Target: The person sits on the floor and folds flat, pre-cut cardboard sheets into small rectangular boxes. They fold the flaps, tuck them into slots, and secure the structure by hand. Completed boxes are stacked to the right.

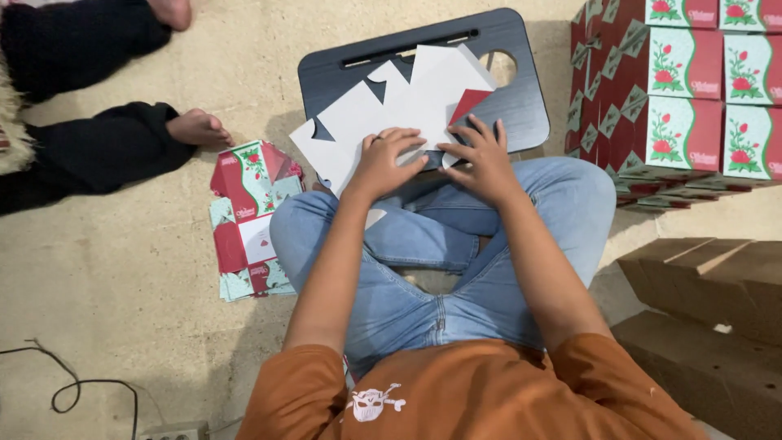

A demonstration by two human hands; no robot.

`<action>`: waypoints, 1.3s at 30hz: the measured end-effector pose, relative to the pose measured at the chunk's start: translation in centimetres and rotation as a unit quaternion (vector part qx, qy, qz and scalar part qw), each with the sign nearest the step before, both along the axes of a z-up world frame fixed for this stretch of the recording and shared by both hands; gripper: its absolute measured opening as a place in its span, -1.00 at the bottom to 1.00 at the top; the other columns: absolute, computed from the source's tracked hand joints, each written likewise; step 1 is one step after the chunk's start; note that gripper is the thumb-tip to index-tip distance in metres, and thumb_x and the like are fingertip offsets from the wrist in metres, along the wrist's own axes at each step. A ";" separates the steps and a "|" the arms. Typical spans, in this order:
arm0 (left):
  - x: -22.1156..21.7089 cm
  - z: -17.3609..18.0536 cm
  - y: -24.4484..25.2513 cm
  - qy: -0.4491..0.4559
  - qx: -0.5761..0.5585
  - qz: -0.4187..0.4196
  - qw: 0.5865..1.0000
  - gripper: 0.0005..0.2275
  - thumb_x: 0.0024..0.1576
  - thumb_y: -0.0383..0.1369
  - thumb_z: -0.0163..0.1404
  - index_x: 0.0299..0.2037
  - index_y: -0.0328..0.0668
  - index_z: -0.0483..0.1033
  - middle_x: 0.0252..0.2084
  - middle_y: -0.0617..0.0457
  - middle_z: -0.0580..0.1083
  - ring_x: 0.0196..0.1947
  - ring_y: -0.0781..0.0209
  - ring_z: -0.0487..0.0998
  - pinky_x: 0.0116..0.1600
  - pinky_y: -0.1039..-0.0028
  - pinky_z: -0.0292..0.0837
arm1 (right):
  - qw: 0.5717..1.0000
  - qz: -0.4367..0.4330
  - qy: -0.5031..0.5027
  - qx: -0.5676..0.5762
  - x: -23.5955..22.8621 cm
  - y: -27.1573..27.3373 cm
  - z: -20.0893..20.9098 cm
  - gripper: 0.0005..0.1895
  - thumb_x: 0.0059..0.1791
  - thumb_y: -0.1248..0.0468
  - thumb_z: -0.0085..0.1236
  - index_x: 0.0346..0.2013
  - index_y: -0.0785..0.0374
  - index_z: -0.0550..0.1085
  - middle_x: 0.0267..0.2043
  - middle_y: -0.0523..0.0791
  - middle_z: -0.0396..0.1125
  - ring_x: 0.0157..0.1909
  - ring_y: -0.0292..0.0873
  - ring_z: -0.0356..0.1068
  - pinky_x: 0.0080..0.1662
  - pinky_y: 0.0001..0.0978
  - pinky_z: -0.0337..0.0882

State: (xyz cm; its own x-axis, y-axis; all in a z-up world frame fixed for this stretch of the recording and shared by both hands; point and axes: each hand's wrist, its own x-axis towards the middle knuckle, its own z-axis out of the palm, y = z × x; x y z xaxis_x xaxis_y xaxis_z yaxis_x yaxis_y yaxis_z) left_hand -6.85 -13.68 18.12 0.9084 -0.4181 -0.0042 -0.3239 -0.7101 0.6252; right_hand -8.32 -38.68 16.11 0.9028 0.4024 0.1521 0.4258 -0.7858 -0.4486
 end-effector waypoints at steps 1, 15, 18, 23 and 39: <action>-0.3 0.4 -0.1 0.003 -0.003 -0.001 1.000 -0.63 0.19 0.06 -0.03 0.14 0.29 0.55 0.29 0.32 0.44 0.36 0.24 0.33 0.39 0.07 0.03 | 1.000 -0.001 0.003 -0.003 0.0 -0.1 -0.1 -0.48 -0.13 0.07 0.32 0.15 -0.24 0.53 0.38 -0.18 0.24 0.55 0.17 -0.03 0.41 0.52 -0.31; -1.4 -2.6 -2.7 -0.187 -0.010 0.060 0.980 -0.47 0.30 -0.06 -0.01 0.48 0.33 0.15 0.34 0.16 0.32 0.12 0.12 0.52 0.16 0.11 0.29 | 0.978 -0.090 -0.059 0.176 3.9 2.6 0.1 -0.20 0.08 0.23 0.39 0.45 0.27 0.09 0.16 0.04 0.32 0.13 0.01 0.38 0.10 -0.09 0.42; -0.9 -3.6 -2.6 -0.196 0.007 0.076 0.978 -0.37 0.33 -0.10 0.01 0.56 0.37 -0.07 0.49 0.02 0.19 0.17 0.14 0.56 0.12 0.09 0.39 | 0.983 -0.089 -0.079 0.143 5.2 2.4 -0.9 -0.23 -0.03 0.20 0.50 0.36 0.24 0.26 0.08 -0.10 0.41 0.04 -0.08 0.41 0.11 -0.07 0.28; -0.5 -4.0 -2.8 -0.219 0.017 0.099 0.971 -0.64 0.24 -0.23 0.04 0.27 0.16 0.48 0.41 0.06 0.24 0.19 -0.06 0.42 0.11 0.06 0.36 | 0.981 -0.065 -0.102 0.151 5.5 2.6 -0.9 -0.48 0.02 0.27 0.34 0.23 0.30 0.37 -0.02 -0.08 0.44 -0.03 -0.01 0.40 0.06 -0.09 0.32; 0.0 -3.6 -2.6 -0.180 -0.008 0.091 0.979 -0.73 0.24 -0.29 0.05 0.13 0.16 0.63 0.30 0.28 0.43 0.27 0.07 0.34 0.18 0.12 0.21 | 0.984 -0.020 -0.140 0.107 4.9 1.8 -0.5 -0.32 -0.04 0.14 0.45 0.28 0.28 0.35 0.10 0.02 0.33 0.13 0.10 0.25 0.20 -0.02 0.25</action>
